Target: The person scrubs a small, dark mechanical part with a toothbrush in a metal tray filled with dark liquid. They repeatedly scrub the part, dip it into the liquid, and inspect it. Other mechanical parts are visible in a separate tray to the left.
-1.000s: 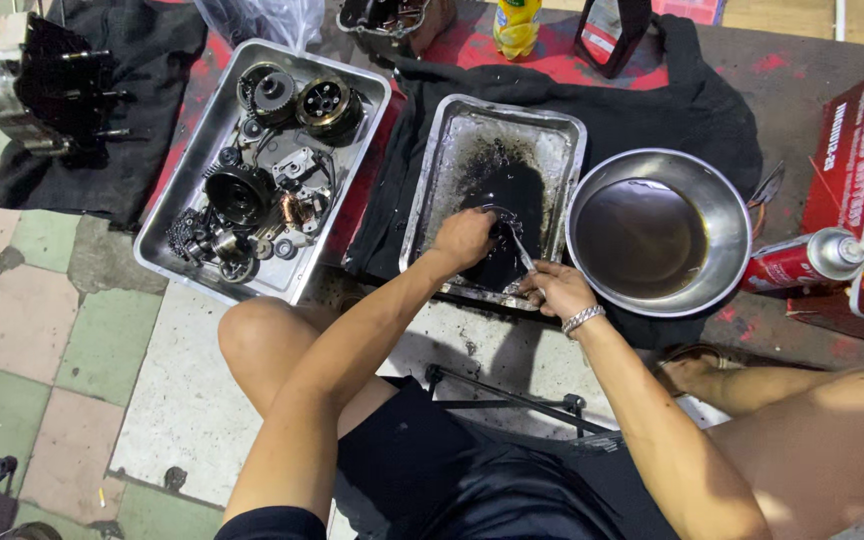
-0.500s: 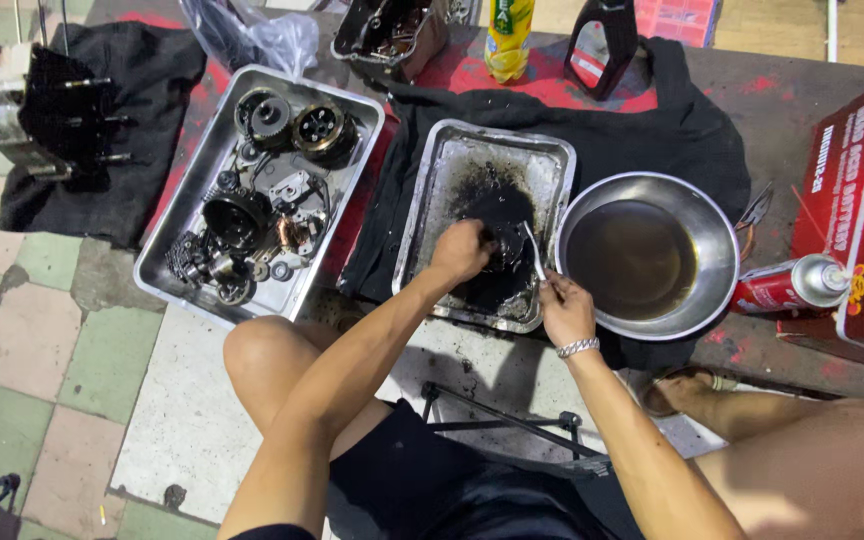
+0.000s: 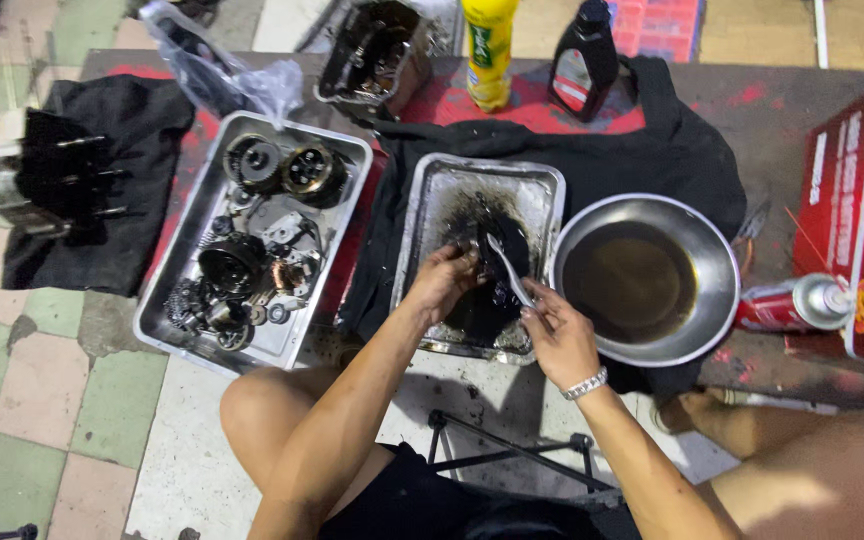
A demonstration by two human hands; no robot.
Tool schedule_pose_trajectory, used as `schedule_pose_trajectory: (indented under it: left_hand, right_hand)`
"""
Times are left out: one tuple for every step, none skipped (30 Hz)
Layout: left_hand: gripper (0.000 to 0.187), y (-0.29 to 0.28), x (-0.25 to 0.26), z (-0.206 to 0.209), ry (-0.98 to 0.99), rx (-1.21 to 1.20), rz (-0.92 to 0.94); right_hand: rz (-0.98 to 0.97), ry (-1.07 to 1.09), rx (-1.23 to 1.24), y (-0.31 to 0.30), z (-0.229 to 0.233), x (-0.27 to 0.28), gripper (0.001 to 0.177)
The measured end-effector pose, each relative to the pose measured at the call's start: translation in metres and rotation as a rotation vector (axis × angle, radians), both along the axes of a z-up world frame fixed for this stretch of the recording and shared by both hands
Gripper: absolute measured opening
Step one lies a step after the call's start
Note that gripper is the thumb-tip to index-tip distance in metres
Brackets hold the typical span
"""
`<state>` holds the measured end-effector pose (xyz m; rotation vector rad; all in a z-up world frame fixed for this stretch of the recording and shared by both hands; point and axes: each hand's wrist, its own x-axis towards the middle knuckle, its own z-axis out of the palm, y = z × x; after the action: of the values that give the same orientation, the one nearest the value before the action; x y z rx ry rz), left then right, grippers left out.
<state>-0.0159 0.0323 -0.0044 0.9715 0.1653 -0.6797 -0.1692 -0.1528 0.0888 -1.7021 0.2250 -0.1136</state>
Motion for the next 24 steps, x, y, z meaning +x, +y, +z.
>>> schedule_pose_trajectory:
  left_hand:
    - [0.022, -0.001, -0.001, 0.005, 0.009, -0.029, 0.011]
    - [0.02, -0.003, -0.002, 0.011, 0.039, -0.047, 0.02]
    - [0.019, -0.007, -0.001, 0.02, 0.065, -0.066, 0.031]
    - [0.019, -0.01, 0.0, 0.03, 0.09, -0.084, 0.043]
    - [0.026, -0.011, 0.0, 0.039, 0.128, -0.065, 0.041]
    - [0.035, -0.011, 0.001, 0.048, 0.166, -0.045, 0.04]
    - [0.044, -0.012, 0.001, 0.054, 0.201, -0.025, 0.04]
    - [0.045, -0.014, 0.0, 0.056, 0.178, -0.013, 0.025]
    - [0.046, -0.014, -0.001, 0.056, 0.153, 0.001, 0.011]
    - [0.048, -0.014, -0.001, 0.055, 0.128, 0.014, -0.003]
    - [0.047, -0.013, -0.002, 0.051, 0.108, 0.006, -0.009]
    - [0.046, -0.011, -0.003, 0.047, 0.088, -0.003, -0.015]
    - [0.045, -0.01, -0.003, 0.043, 0.071, -0.012, -0.021]
    - [0.043, -0.009, -0.003, 0.038, 0.108, -0.042, 0.004]
    - [0.041, -0.01, -0.002, 0.035, 0.141, -0.074, 0.03]
    - [0.039, -0.01, 0.0, 0.031, 0.174, -0.106, 0.056]
    - [0.039, -0.011, 0.0, 0.027, 0.162, -0.072, 0.059]
    - [0.039, -0.01, 0.001, 0.023, 0.149, -0.038, 0.062]
    - [0.04, -0.008, 0.001, 0.017, 0.136, -0.004, 0.069]
    - [0.04, -0.008, 0.002, 0.008, 0.146, 0.052, 0.056]
    - [0.04, -0.009, 0.005, -0.002, 0.155, 0.107, 0.042]
    - [0.04, -0.01, 0.006, -0.013, 0.163, 0.161, 0.027]
    - [0.039, -0.009, 0.005, -0.025, 0.138, 0.225, 0.012]
    - [0.039, -0.007, 0.003, -0.037, 0.112, 0.288, -0.003]
  right_hand:
    - [0.0, 0.035, -0.036, 0.002, 0.001, 0.0, 0.042]
    - [0.0, 0.07, -0.072, 0.004, 0.002, -0.001, 0.047]
    - [-0.01, 0.102, -0.096, 0.005, 0.003, 0.0, 0.048]
    - [-0.019, 0.134, -0.12, 0.005, 0.005, 0.0, 0.048]
    - [-0.029, 0.163, -0.144, 0.005, 0.007, 0.001, 0.049]
    - [-0.025, 0.052, -0.247, 0.004, 0.009, 0.0, 0.049]
    - [-0.018, -0.061, -0.35, 0.003, 0.01, 0.0, 0.049]
    - [-0.009, -0.175, -0.452, 0.003, 0.012, 0.0, 0.049]
    - [-0.001, -0.095, -0.493, 0.003, 0.015, -0.001, 0.051]
    - [0.008, -0.015, -0.532, 0.005, 0.019, -0.004, 0.052]
    - [0.016, 0.066, -0.57, 0.008, 0.021, -0.007, 0.053]
    - [0.021, 0.051, -0.605, 0.01, 0.021, -0.007, 0.052]
    - [0.027, 0.04, -0.64, 0.013, 0.021, -0.007, 0.051]
    - [0.033, 0.029, -0.674, 0.016, 0.02, -0.008, 0.05]
    - [0.033, 0.036, -0.694, 0.018, 0.019, -0.007, 0.051]
    - [0.033, 0.043, -0.713, 0.02, 0.017, -0.007, 0.051]
    - [0.036, 0.049, -0.735, 0.02, 0.016, -0.007, 0.052]
    - [0.051, 0.09, -0.729, 0.019, 0.014, -0.006, 0.052]
    - [0.07, 0.131, -0.723, 0.018, 0.011, -0.005, 0.052]
    - [0.088, 0.171, -0.716, 0.018, 0.007, -0.004, 0.053]
    - [0.087, 0.17, -0.718, 0.018, 0.003, -0.004, 0.054]
    - [0.085, 0.169, -0.719, 0.018, -0.001, -0.004, 0.055]
    - [0.084, 0.169, -0.721, 0.017, -0.005, -0.005, 0.056]
    - [0.098, 0.209, -0.719, 0.016, -0.01, -0.006, 0.057]
